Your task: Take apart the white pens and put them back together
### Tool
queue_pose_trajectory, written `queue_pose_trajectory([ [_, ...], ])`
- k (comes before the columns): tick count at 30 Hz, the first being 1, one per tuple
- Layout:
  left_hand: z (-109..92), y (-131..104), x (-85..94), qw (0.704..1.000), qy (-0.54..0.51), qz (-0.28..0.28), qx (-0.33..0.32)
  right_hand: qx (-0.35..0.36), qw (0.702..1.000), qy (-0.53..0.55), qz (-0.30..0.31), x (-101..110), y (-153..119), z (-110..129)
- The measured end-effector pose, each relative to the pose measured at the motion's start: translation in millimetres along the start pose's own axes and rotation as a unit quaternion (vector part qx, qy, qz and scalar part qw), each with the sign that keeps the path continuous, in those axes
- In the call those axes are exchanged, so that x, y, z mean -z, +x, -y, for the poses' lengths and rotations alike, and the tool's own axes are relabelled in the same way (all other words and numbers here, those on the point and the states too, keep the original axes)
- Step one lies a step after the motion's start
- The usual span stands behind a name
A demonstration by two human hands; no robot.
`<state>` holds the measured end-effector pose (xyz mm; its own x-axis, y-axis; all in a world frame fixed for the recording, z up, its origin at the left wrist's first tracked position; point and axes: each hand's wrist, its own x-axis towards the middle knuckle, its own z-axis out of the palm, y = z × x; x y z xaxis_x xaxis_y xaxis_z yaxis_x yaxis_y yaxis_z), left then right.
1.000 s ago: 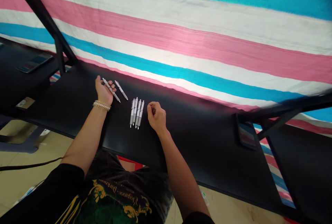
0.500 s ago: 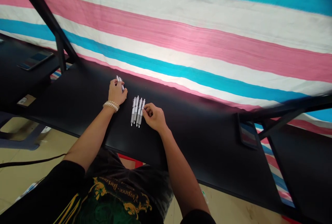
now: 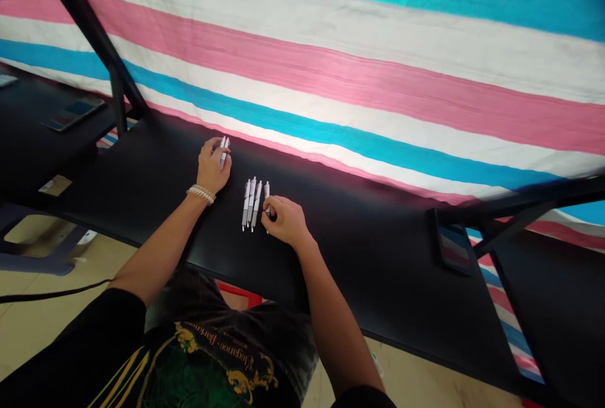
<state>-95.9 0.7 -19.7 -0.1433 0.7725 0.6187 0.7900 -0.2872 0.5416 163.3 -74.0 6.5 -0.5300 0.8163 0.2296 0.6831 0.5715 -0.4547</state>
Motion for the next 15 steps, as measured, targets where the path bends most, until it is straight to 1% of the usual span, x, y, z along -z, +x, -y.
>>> queue_pose_trajectory([
  [2,-14.8,-4.1,2.8,0.999,-0.042,-0.007,-0.034,-0.02,0.999,-0.016,-0.02,1.2,-1.6,-4.5],
  [3,-23.1,-6.8,2.5,0.996,-0.072,0.006,-0.049,-0.033,0.999,-0.015,-0.037,1.0,-2.1,-7.2],
  [5,-40.1,-12.8,-1.6,0.988,-0.14,0.036,-0.047,-0.062,0.994,0.019,-0.089,-1.2,-2.0,-11.8],
  [6,-48.1,-15.8,-5.0,0.983,-0.177,0.048,-0.025,-0.08,0.988,0.054,-0.12,-2.8,-1.6,-13.4],
  [7,-55.4,-18.7,-8.8,0.973,-0.222,0.054,0.013,-0.097,0.979,0.103,-0.149,-4.7,-0.9,-14.2],
  [8,-61.8,-21.1,-12.5,0.957,-0.278,0.058,0.058,-0.113,0.965,0.161,-0.171,-6.6,-0.1,-14.3],
  [9,-67.3,-23.0,-15.5,0.932,-0.34,0.059,0.106,-0.124,0.949,0.223,-0.183,-8.4,0.7,-13.7],
  [10,-71.7,-24.2,-17.6,0.899,-0.405,0.068,0.151,-0.13,0.932,0.283,-0.183,-10.2,1.5,-12.6],
  [12,-77.5,-25.2,-18.4,0.816,-0.516,0.117,0.233,-0.129,0.905,0.37,-0.164,-13.3,3.1,-9.6],
  [13,-79.2,-25.2,-17.5,0.775,-0.554,0.152,0.262,-0.128,0.897,0.394,-0.154,-14.8,4.0,-8.2],
  [14,-80.2,-24.9,-16.1,0.745,-0.578,0.181,0.28,-0.127,0.892,0.407,-0.148,-16.0,4.8,-7.0],
  [15,-80.7,-24.5,-14.6,0.725,-0.593,0.195,0.29,-0.129,0.89,0.411,-0.148,-17.1,5.7,-6.2],
])
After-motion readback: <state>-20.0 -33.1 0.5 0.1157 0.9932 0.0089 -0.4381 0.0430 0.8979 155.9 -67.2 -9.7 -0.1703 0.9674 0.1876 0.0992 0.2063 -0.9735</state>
